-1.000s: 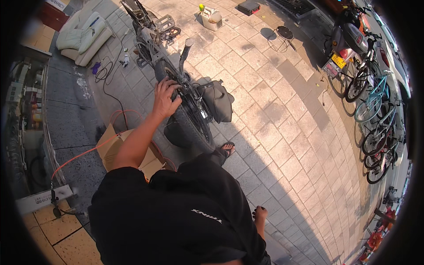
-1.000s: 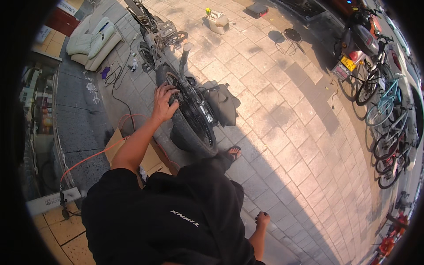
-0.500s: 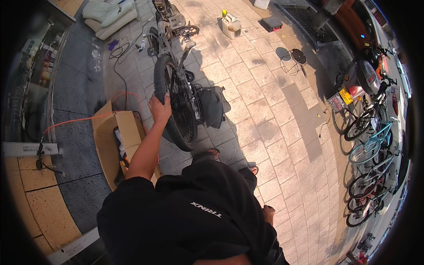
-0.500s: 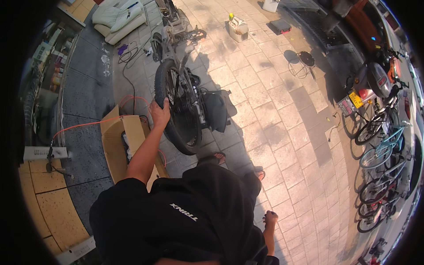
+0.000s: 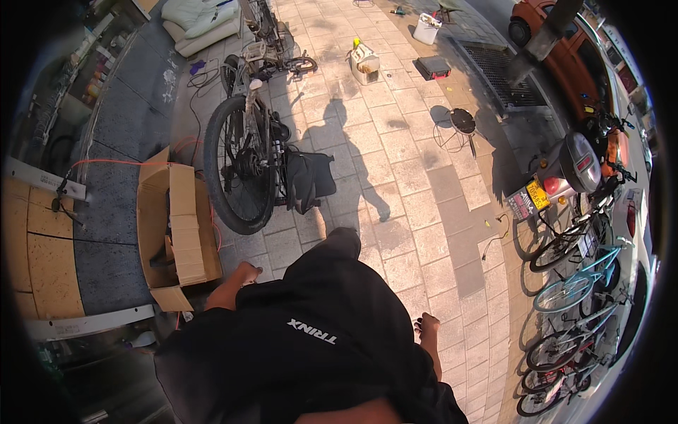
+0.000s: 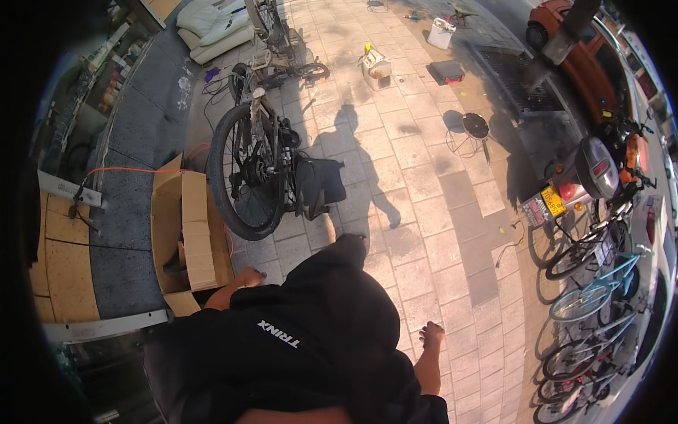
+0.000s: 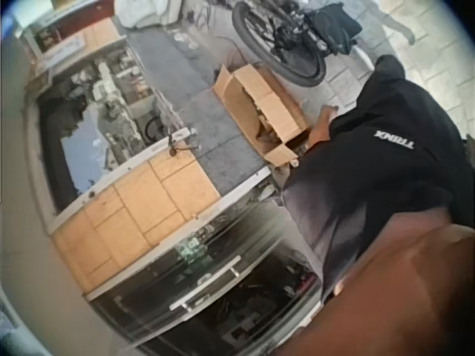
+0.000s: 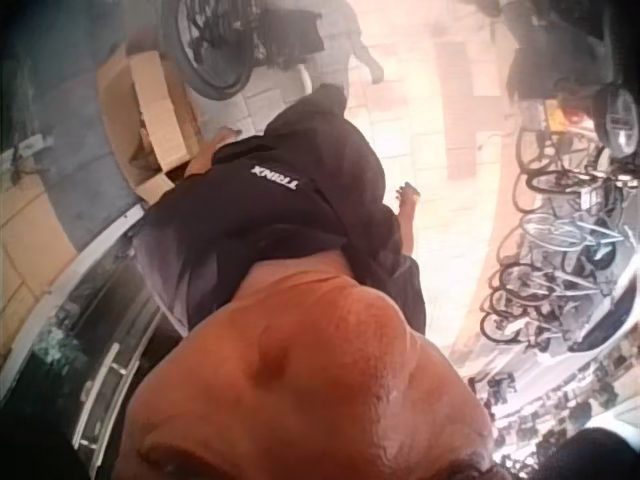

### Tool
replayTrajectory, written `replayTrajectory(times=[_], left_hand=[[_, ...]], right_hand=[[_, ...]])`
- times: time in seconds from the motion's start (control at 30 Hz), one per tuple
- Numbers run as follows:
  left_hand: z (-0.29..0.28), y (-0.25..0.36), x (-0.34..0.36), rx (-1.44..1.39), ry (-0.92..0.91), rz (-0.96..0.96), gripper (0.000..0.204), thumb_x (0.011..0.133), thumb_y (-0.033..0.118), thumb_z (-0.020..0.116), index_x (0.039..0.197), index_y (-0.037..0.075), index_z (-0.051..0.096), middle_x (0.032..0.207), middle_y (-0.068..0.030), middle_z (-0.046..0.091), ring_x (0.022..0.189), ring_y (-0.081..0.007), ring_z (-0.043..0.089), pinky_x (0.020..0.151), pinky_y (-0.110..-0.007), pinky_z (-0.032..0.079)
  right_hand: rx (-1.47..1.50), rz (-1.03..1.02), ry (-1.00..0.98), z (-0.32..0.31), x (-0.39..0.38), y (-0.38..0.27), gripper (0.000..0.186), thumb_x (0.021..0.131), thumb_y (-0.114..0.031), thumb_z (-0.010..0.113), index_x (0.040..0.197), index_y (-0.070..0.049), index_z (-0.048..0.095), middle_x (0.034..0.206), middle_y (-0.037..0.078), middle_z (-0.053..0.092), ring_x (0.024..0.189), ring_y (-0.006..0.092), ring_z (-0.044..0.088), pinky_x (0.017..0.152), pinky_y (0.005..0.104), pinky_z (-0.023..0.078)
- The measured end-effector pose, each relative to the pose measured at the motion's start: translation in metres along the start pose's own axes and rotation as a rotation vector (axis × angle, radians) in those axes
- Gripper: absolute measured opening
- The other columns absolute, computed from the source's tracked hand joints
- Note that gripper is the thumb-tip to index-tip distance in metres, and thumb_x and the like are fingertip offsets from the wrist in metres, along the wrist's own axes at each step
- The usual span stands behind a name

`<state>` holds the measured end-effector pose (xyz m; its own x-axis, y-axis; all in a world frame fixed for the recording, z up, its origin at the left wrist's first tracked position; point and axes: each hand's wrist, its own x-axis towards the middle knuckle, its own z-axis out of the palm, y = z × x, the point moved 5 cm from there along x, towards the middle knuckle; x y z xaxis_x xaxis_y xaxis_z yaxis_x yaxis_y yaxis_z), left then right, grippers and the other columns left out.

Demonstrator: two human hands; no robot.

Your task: The person works on a bicycle's rear wheel and drivetrain, rotating the tire and adjusting components by hand. They then use a wrench to tighten a bolt on the rear wheel hub.

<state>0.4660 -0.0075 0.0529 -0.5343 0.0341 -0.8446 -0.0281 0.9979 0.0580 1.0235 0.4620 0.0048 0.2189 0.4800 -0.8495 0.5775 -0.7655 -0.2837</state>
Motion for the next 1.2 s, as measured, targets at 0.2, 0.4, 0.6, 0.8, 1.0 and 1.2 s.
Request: replayTrajectory(times=[0.2,0.4,0.6,0.8,1.0,1.2], left_hand=[[0.009,0.082,0.072,-0.094,0.048,0.134,0.047,0.091,0.038,0.074,0.099,-0.008,0.073,0.095,-0.0263,0.073,0.082,-0.0345,0.068,0.079,-0.05,0.052],[-0.067,0.278,0.141,-0.048,0.017,0.298,0.042,0.092,0.035,0.071,0.105,-0.005,0.073,0.099,-0.0228,0.075,0.087,-0.0336,0.071,0.078,-0.047,0.053],[-0.218,0.514,0.177,-0.107,0.184,0.728,0.048,0.095,0.032,0.068,0.123,-0.008,0.068,0.11,-0.024,0.075,0.101,-0.0339,0.074,0.089,-0.043,0.056],[-0.303,0.642,0.245,-0.225,0.277,0.63,0.06,0.097,0.04,0.063,0.132,-0.009,0.062,0.121,-0.0272,0.071,0.112,-0.0385,0.07,0.099,-0.043,0.054],[-0.325,0.66,0.278,-0.156,0.301,0.341,0.058,0.094,0.037,0.063,0.131,-0.008,0.063,0.12,-0.0289,0.071,0.113,-0.0399,0.069,0.1,-0.044,0.054],[-0.374,0.683,0.34,-0.477,0.289,0.246,0.055,0.091,0.035,0.068,0.128,-0.006,0.067,0.118,-0.0272,0.072,0.113,-0.0401,0.069,0.096,-0.045,0.054]], right_hand=[[-0.088,-0.185,-0.025,0.006,0.043,-0.134,0.032,0.095,-0.021,0.059,0.117,0.001,0.068,0.086,0.01,0.07,0.06,0.0201,0.067,0.045,0.0323,0.047],[-0.14,0.079,-0.016,-0.019,0.041,-0.184,0.029,0.095,-0.019,0.057,0.117,-0.001,0.065,0.083,0.011,0.068,0.06,0.0221,0.066,0.045,0.0369,0.047],[-0.297,0.06,-0.055,0.0,0.054,-0.219,0.028,0.091,-0.019,0.061,0.11,0.001,0.067,0.081,0.012,0.069,0.06,0.024,0.067,0.046,0.0391,0.049],[-0.363,0.046,-0.111,0.067,0.105,-0.343,0.028,0.088,-0.02,0.063,0.105,0.002,0.069,0.08,0.013,0.07,0.06,0.0255,0.068,0.048,0.0406,0.051],[-0.429,-0.115,-0.165,0.133,0.195,-0.608,0.036,0.084,-0.02,0.06,0.106,0.004,0.074,0.078,0.015,0.073,0.062,0.0269,0.072,0.054,0.0423,0.056],[-0.646,-0.825,0.029,0.212,0.268,-0.979,0.032,0.09,-0.033,0.065,0.091,-0.002,0.073,0.068,0.008,0.068,0.054,0.0188,0.064,0.049,0.0361,0.05]])
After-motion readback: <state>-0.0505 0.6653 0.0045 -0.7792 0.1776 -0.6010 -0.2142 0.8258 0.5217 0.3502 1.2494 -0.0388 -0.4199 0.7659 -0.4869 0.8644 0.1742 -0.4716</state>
